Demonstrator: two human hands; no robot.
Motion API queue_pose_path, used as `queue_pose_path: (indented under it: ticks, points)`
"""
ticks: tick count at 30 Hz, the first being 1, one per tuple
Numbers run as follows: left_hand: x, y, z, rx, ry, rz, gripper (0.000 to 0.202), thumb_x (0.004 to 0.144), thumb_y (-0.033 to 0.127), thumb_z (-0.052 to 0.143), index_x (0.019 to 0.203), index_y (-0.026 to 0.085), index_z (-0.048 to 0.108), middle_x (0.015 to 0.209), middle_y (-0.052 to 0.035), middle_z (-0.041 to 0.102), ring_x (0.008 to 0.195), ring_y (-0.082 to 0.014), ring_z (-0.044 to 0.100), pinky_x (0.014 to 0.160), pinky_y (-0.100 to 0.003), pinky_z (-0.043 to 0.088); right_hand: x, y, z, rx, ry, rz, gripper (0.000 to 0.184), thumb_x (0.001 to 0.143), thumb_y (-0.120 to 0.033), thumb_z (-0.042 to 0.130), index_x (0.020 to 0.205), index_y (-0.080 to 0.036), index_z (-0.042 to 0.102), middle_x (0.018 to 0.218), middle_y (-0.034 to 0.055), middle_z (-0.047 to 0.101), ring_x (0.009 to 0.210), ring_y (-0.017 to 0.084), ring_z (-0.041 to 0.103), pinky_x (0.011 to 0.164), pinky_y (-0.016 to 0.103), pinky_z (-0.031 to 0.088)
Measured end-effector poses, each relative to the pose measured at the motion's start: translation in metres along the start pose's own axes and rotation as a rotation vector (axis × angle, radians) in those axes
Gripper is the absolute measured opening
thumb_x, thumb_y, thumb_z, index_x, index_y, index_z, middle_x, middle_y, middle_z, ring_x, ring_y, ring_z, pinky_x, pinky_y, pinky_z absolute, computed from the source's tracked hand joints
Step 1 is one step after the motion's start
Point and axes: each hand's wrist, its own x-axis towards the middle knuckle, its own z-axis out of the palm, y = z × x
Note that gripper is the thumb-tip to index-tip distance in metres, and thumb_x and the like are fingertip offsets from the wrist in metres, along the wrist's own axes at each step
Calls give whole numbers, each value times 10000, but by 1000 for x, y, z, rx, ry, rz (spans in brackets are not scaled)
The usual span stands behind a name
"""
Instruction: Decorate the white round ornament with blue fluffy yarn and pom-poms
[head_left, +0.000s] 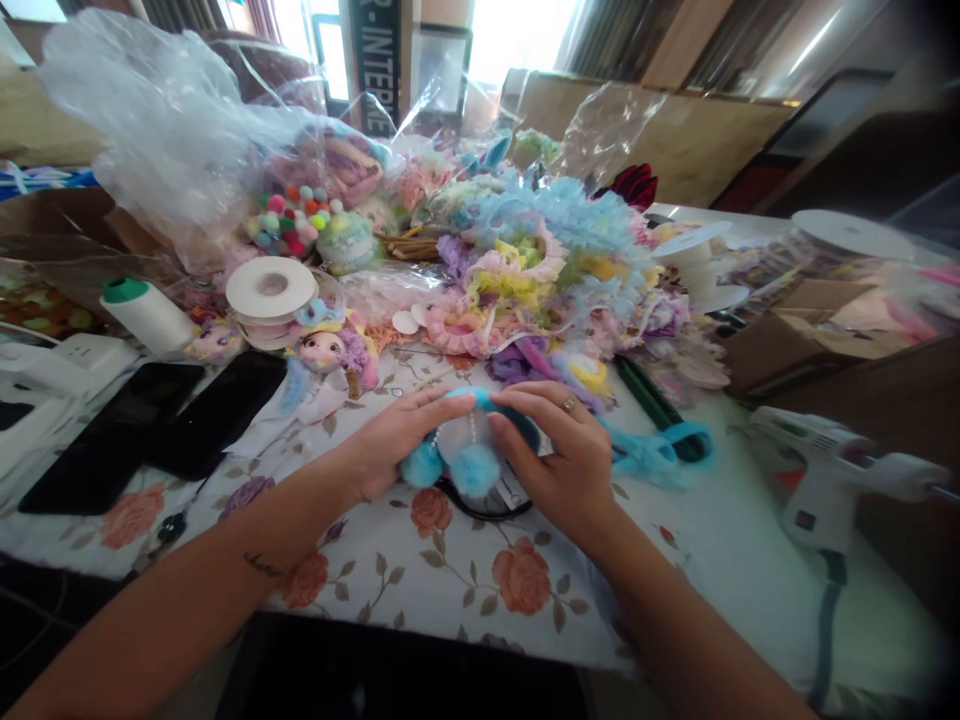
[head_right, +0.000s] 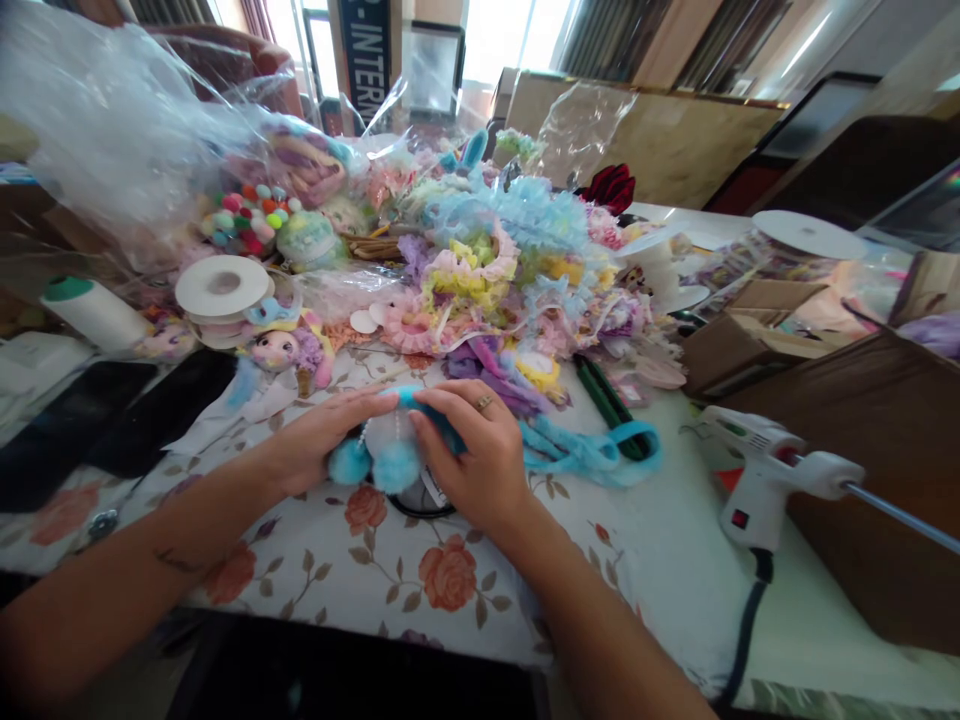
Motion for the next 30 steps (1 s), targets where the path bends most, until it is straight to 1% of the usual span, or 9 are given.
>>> queue_pose_path:
  ticks: [7, 11, 14, 18, 20, 23, 25, 27, 30]
  points:
    - [-1, -2, -1, -53, -23, -50, 254, 812, 411, 692, 951, 206, 742, 846, -16, 697, 797, -171, 631, 665, -233, 512, 0, -3, 2, -10, 17, 15, 76, 834, -158, 689, 900, -192, 700, 844, 52, 665, 777, 178, 638, 704, 329, 544]
    - [-2, -1, 1, -59, 19, -70, 199, 800, 361, 687, 876, 182, 729, 777, -20, 674, 728, -143, 594, 627, -212, 496, 2, -5, 1, 57, 24, 110, 72, 834, -148, 681, 778, -193, 678, 767, 23, 652, 710, 154, 623, 662, 302, 523]
    - [-3, 1, 2, -102, 3, -120, 240, 798, 407, 683, 810, 168, 703, 732, -18, 651, 692, -140, 580, 638, -233, 496, 4, -6, 0, 119, 5, 178, 109, 838, -157, 672, 741, -205, 660, 735, 7, 649, 688, 151, 618, 646, 303, 517]
    - [-5, 3, 2, 11, -109, -90, 325, 708, 379, 799, 957, 195, 703, 855, -21, 685, 805, -168, 621, 699, -250, 492, 4, -9, 1, 153, 2, 200, 112, 836, -163, 676, 734, -204, 657, 719, 3, 639, 675, 147, 611, 633, 297, 508]
    - [-6, 3, 2, 71, -85, -60, 377, 660, 334, 843, 984, 204, 702, 868, -14, 679, 799, -157, 622, 696, -240, 484, 3, -9, 1, 159, 2, 190, 109, 840, -163, 678, 738, -200, 660, 723, 5, 635, 672, 142, 611, 624, 288, 504]
    - [-6, 3, 2, 64, -49, -34, 368, 676, 328, 836, 997, 209, 703, 872, -10, 682, 763, -141, 626, 672, -227, 492, 3, -7, -1, 135, 17, 164, 88, 871, -175, 645, 802, -203, 693, 784, 24, 664, 723, 156, 635, 666, 303, 518]
    - [-7, 5, 2, 17, -31, -45, 366, 692, 338, 825, 1011, 211, 698, 882, -20, 697, 738, -149, 637, 644, -238, 517, 6, 0, -7, 65, 91, 145, 88, 884, -192, 630, 881, -212, 716, 860, 43, 693, 802, 179, 655, 744, 335, 527]
    - [-7, 9, 2, -53, 24, -59, 339, 706, 349, 812, 989, 202, 697, 838, -31, 704, 678, -153, 634, 607, -253, 541, 11, 12, -17, -27, 234, 148, 97, 885, -210, 627, 889, -211, 723, 871, 47, 707, 836, 191, 660, 794, 352, 521]
    - [-4, 15, -1, -165, 148, -68, 276, 746, 371, 769, 940, 190, 696, 735, -36, 688, 609, -156, 613, 579, -264, 561, 16, 34, -38, -101, 459, 298, 141, 883, -267, 620, 814, -194, 720, 777, 31, 711, 736, 176, 657, 726, 326, 525]
